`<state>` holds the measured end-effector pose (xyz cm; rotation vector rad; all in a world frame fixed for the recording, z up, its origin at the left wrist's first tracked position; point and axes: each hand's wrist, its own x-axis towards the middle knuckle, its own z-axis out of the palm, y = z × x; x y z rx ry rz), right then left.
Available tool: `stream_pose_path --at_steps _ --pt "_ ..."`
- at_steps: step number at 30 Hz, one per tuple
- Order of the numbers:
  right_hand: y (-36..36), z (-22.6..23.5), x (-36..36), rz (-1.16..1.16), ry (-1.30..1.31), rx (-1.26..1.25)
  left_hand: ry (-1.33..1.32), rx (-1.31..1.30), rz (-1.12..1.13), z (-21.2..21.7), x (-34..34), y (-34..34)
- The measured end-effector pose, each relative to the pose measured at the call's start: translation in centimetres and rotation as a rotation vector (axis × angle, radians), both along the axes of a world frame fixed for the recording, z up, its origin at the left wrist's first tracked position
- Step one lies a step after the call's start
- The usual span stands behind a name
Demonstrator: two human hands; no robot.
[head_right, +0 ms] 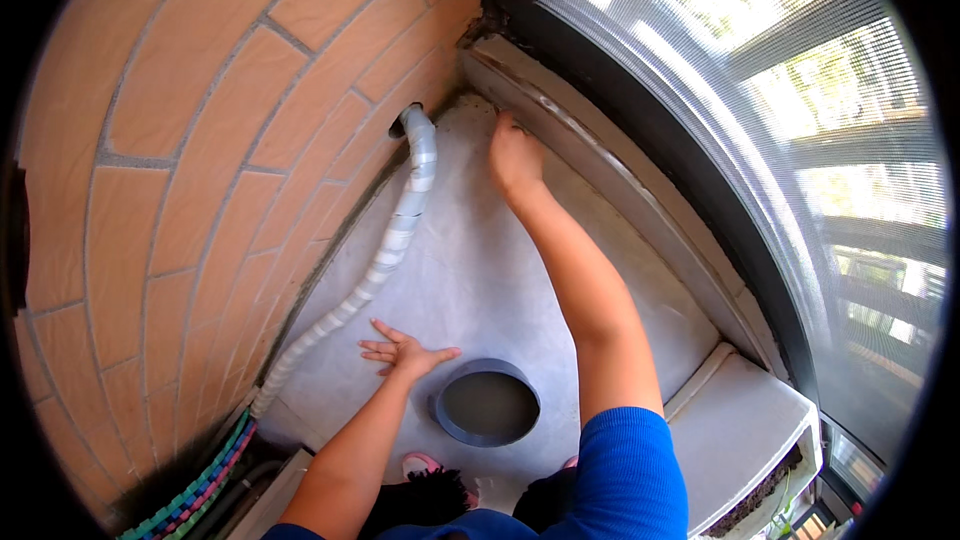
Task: The person scrubs a white pipe and the surrounding wall area on a balcony using a small red scraper and a cloth. They dip the cloth into a bucket of water to clean the surface. The person also handles a long metal strip and a plastic bag during the process.
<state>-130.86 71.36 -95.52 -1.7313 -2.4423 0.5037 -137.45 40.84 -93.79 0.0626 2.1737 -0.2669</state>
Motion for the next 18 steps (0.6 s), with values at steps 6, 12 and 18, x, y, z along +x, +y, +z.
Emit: stream_pose_path --at_steps 6,12,18 --pt "2.9 -4.6 -2.9 0.084 -0.063 0.36 -0.01 0.021 -0.014 -0.2 0.4 0.2" --pt "1.8 -3.1 -2.6 0.102 -0.098 0.174 -0.01 0.031 0.019 -0.3 0.0 -0.5" --pt "2.5 -3.1 -3.4 -0.049 -0.014 0.116 0.001 0.019 -0.015 -0.6 0.3 -0.1"
